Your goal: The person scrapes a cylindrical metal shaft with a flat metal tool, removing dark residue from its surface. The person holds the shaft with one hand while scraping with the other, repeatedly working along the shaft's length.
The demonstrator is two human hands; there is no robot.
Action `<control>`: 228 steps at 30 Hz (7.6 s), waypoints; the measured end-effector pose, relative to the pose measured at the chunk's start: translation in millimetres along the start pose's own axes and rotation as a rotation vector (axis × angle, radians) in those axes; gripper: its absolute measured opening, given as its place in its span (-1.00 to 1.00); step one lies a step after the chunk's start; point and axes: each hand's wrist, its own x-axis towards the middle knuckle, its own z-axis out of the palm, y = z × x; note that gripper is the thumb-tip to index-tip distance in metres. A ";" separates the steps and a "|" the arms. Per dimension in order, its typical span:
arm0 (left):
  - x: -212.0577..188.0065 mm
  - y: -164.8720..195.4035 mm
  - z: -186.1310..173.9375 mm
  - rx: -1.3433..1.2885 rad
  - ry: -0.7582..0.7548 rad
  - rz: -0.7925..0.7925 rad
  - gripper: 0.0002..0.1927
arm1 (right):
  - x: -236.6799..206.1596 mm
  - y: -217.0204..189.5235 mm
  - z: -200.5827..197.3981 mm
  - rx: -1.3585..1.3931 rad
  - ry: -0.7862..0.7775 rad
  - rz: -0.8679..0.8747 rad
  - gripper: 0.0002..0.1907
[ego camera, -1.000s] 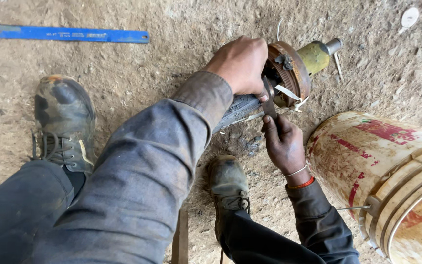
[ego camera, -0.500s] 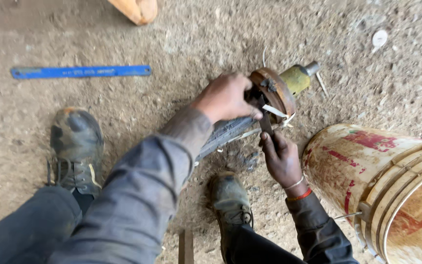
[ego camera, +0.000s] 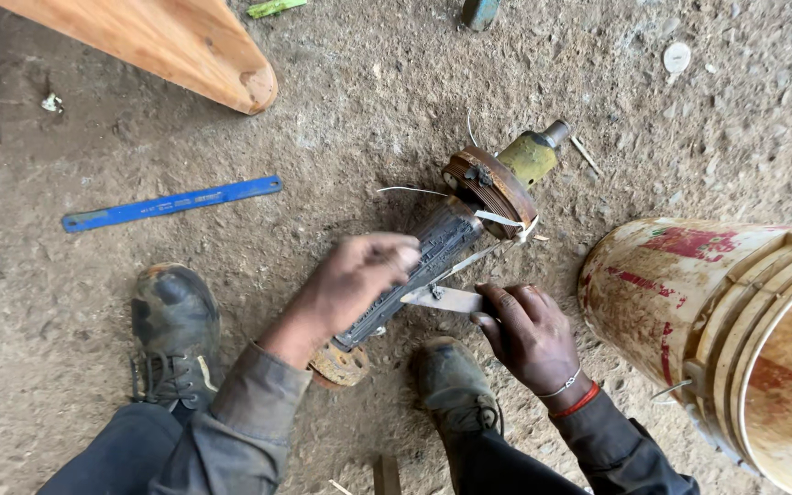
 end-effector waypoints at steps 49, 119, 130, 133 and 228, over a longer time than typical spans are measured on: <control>-73.1 -66.6 4.9 0.633 0.502 0.308 -0.82 | -77.7 -18.4 63.4 0.467 -0.386 0.239 -0.63; 3.6 -64.2 19.2 0.791 0.314 0.435 -0.82 | -80.7 -21.3 68.1 0.510 -0.388 0.267 -0.57; 11.7 -70.4 42.8 0.953 0.521 0.614 -0.84 | -77.2 -23.4 63.9 0.521 -0.403 0.278 -0.58; 17.0 -77.3 49.6 0.966 0.578 0.630 -0.82 | -76.6 -23.9 62.2 0.529 -0.398 0.276 -0.58; -46.3 -42.7 12.6 1.584 -0.080 0.141 -0.09 | -82.0 -18.3 71.5 0.465 -0.413 0.273 -0.54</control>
